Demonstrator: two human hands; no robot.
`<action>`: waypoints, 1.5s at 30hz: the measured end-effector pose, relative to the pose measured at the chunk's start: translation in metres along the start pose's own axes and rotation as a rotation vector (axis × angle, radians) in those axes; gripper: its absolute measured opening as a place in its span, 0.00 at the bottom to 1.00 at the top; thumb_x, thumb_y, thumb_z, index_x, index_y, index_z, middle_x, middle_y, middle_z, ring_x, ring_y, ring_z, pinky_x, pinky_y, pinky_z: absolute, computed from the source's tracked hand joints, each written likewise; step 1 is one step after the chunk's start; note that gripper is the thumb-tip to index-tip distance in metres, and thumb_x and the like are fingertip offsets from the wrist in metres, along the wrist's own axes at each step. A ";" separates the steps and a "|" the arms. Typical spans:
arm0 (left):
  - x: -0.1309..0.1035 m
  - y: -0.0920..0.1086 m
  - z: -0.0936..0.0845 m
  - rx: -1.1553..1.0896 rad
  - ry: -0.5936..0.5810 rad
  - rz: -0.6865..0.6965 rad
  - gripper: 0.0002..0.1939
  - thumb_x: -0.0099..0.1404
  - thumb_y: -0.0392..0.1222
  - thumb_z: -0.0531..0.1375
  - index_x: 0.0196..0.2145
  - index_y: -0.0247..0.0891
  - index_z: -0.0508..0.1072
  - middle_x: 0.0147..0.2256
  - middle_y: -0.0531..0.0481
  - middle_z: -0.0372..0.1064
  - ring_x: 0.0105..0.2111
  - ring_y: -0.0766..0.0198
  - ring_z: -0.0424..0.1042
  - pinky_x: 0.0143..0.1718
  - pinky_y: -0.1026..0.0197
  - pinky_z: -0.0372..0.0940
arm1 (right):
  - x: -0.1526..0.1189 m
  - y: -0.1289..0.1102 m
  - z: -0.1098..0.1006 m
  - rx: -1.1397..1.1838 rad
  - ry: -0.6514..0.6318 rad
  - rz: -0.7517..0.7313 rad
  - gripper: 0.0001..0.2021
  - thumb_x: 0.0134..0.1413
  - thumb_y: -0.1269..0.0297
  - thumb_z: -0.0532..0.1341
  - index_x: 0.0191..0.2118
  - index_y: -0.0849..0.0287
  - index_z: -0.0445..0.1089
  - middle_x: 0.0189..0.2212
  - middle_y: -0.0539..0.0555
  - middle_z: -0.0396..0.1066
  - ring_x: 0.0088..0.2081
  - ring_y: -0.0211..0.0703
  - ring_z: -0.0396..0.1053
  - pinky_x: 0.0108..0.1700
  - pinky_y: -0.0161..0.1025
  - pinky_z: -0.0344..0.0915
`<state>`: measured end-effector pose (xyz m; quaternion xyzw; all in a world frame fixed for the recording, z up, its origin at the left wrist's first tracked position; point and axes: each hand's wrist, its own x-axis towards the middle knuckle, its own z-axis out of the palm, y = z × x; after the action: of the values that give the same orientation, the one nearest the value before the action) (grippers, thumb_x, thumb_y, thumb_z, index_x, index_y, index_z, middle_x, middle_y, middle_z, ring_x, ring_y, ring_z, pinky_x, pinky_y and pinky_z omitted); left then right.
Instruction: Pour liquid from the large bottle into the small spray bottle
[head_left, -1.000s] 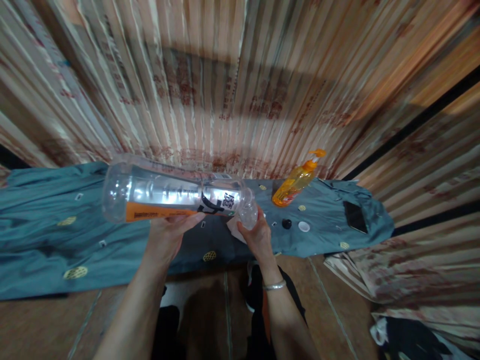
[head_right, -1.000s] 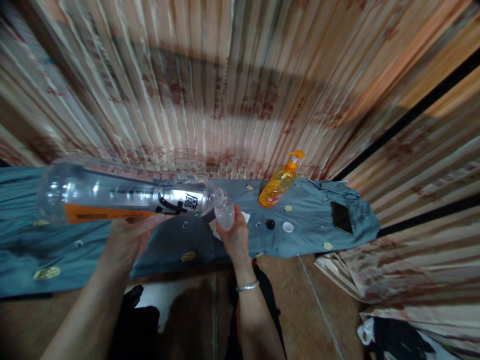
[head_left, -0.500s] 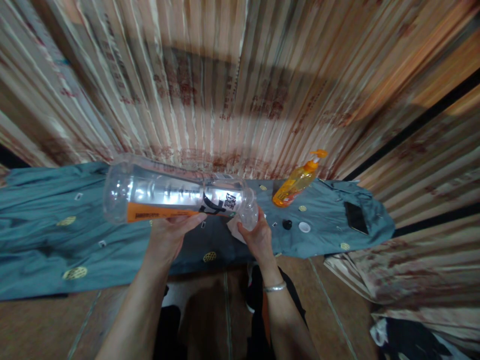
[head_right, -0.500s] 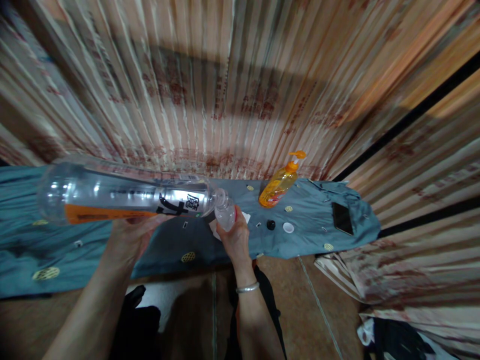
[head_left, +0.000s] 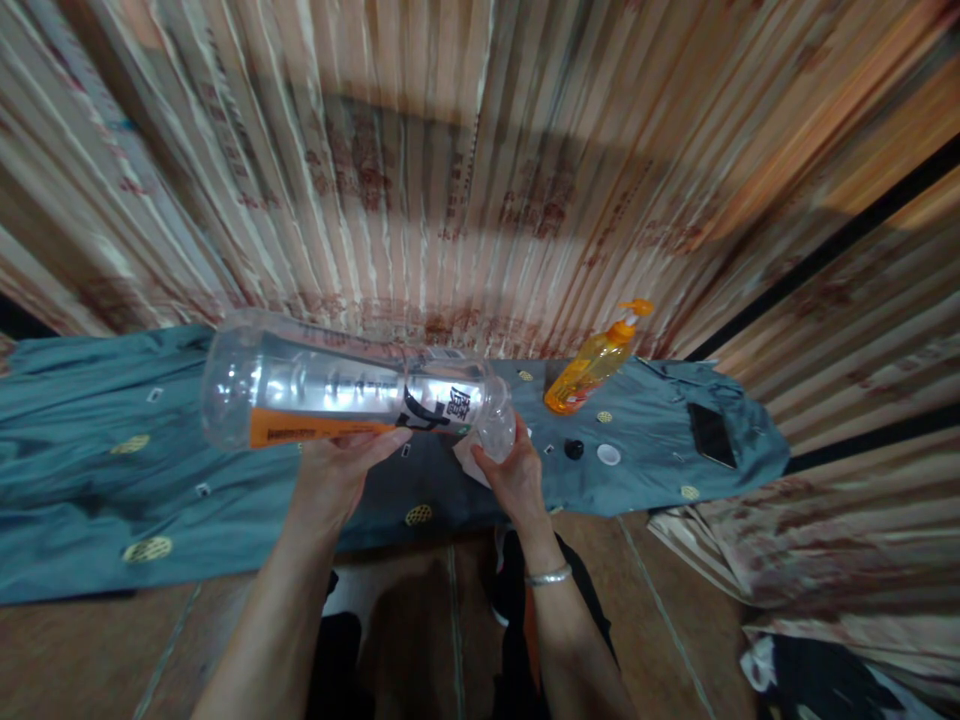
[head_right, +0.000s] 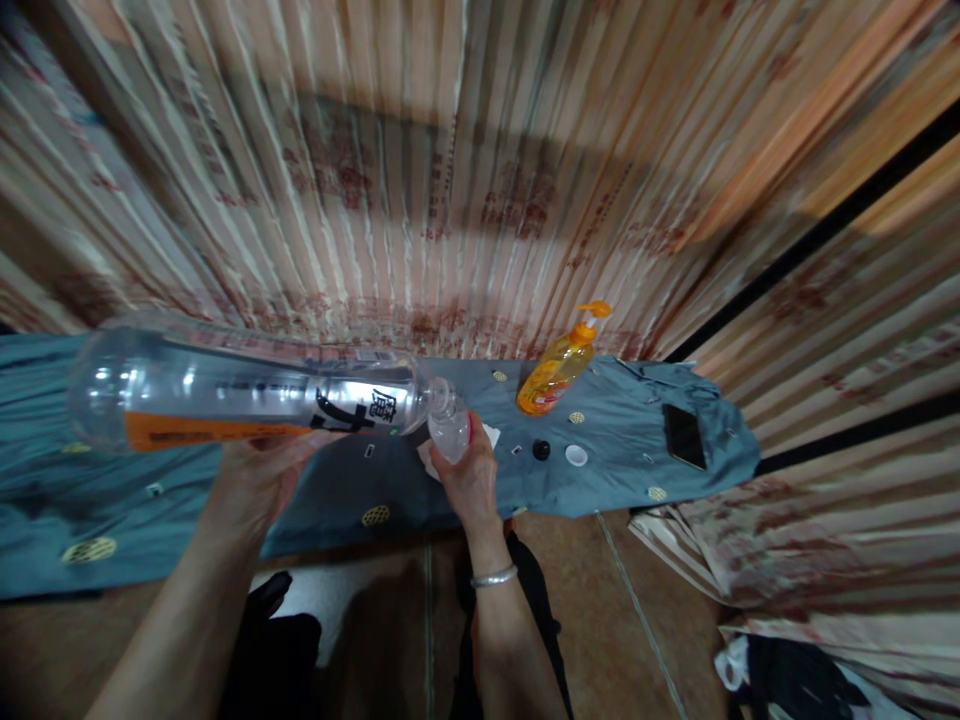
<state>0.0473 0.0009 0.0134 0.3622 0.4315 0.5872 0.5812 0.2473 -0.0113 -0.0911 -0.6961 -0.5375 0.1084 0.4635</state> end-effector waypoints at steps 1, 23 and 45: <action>0.000 0.000 0.000 0.005 0.004 -0.003 0.12 0.37 0.38 0.74 0.21 0.38 0.76 0.27 0.48 0.80 0.42 0.50 0.79 0.52 0.47 0.70 | 0.000 0.000 0.000 0.000 -0.004 0.004 0.34 0.47 0.61 0.68 0.60 0.62 0.62 0.50 0.62 0.75 0.50 0.54 0.74 0.51 0.47 0.72; 0.001 0.002 0.000 -0.035 0.049 -0.032 0.13 0.34 0.34 0.73 0.21 0.36 0.77 0.26 0.49 0.80 0.39 0.51 0.79 0.53 0.48 0.69 | 0.000 0.002 -0.002 -0.019 -0.022 -0.027 0.36 0.47 0.59 0.68 0.62 0.63 0.60 0.54 0.65 0.72 0.54 0.57 0.72 0.54 0.51 0.69; 0.008 -0.004 0.002 -0.053 0.010 0.064 0.13 0.35 0.36 0.74 0.21 0.38 0.76 0.21 0.53 0.77 0.27 0.60 0.78 0.43 0.54 0.73 | 0.003 0.001 -0.003 0.004 -0.054 -0.012 0.34 0.47 0.62 0.67 0.61 0.65 0.61 0.51 0.64 0.74 0.52 0.56 0.73 0.53 0.49 0.70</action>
<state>0.0501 0.0085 0.0102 0.3573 0.4072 0.6184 0.5692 0.2511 -0.0102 -0.0897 -0.6887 -0.5539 0.1254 0.4507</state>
